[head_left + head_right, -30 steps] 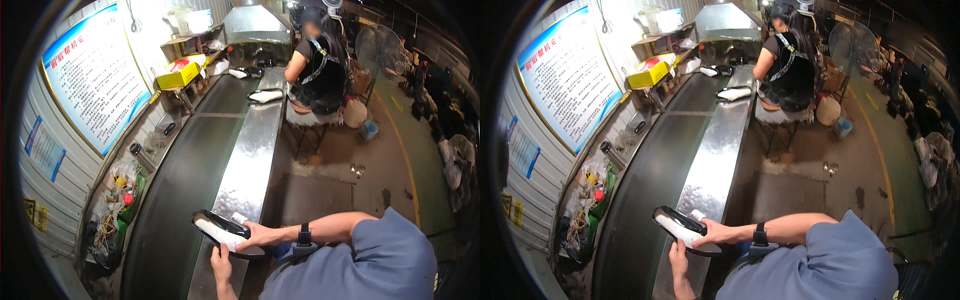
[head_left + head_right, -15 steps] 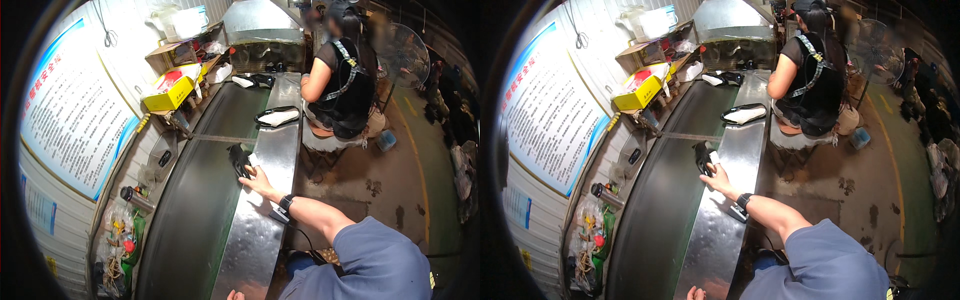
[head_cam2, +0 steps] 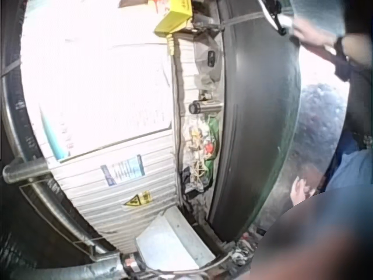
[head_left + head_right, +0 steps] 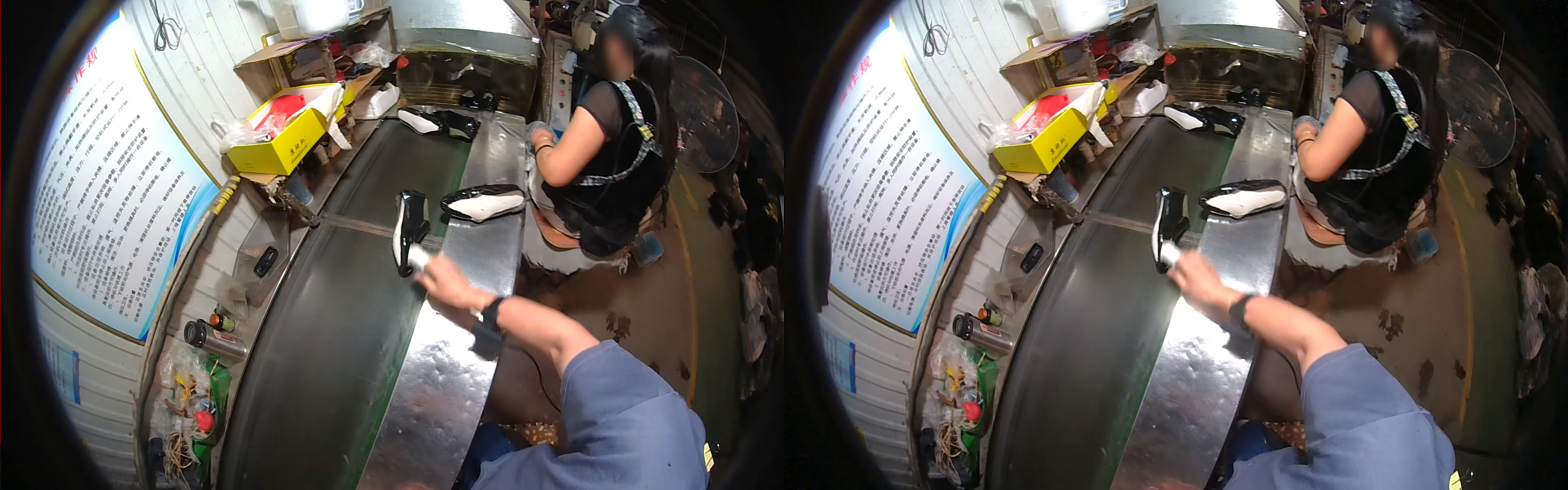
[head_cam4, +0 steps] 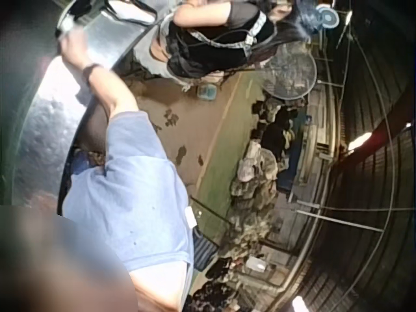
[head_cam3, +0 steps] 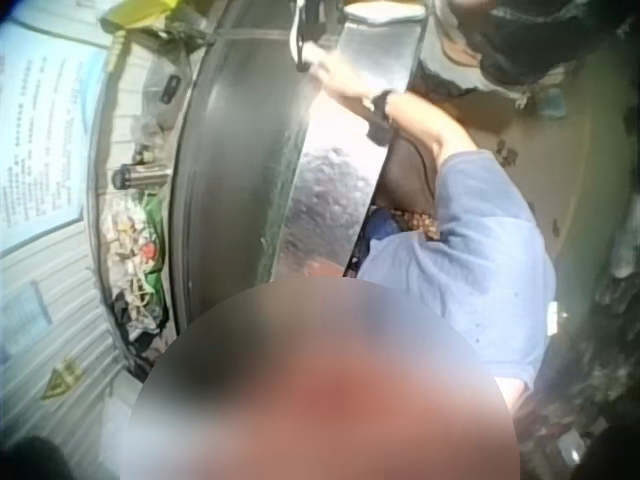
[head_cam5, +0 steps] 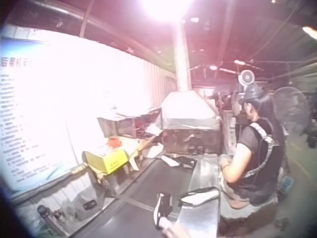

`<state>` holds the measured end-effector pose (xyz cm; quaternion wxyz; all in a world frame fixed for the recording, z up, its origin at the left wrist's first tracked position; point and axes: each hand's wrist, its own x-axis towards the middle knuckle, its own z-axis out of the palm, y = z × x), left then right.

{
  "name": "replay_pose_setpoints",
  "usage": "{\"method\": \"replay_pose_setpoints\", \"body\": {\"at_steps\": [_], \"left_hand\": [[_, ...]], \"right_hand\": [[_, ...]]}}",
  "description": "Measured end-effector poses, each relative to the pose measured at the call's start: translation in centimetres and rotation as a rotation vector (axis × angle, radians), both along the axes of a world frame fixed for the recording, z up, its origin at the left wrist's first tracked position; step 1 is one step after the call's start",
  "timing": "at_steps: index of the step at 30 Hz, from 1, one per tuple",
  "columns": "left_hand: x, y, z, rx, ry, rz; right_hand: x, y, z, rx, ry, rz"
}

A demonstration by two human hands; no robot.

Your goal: Load shoe uppers onto a lasting machine and operate the machine to shape the shoe.

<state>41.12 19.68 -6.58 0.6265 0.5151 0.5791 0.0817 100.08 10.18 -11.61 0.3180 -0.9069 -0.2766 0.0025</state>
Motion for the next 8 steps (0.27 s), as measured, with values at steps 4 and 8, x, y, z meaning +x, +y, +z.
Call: {"method": "replay_pose_setpoints", "body": {"at_steps": [4, 8], "left_hand": [[-5.2, 1.8, -3.9, 0.097, 0.123, -0.016], [-7.5, 2.6, -5.4, 0.133, 0.185, -0.120]], "right_hand": [[12.3, 0.9, 3.9, -0.538, -0.349, -0.132], [19.5, -1.9, 2.2, -0.773, -0.058, -0.109]]}}
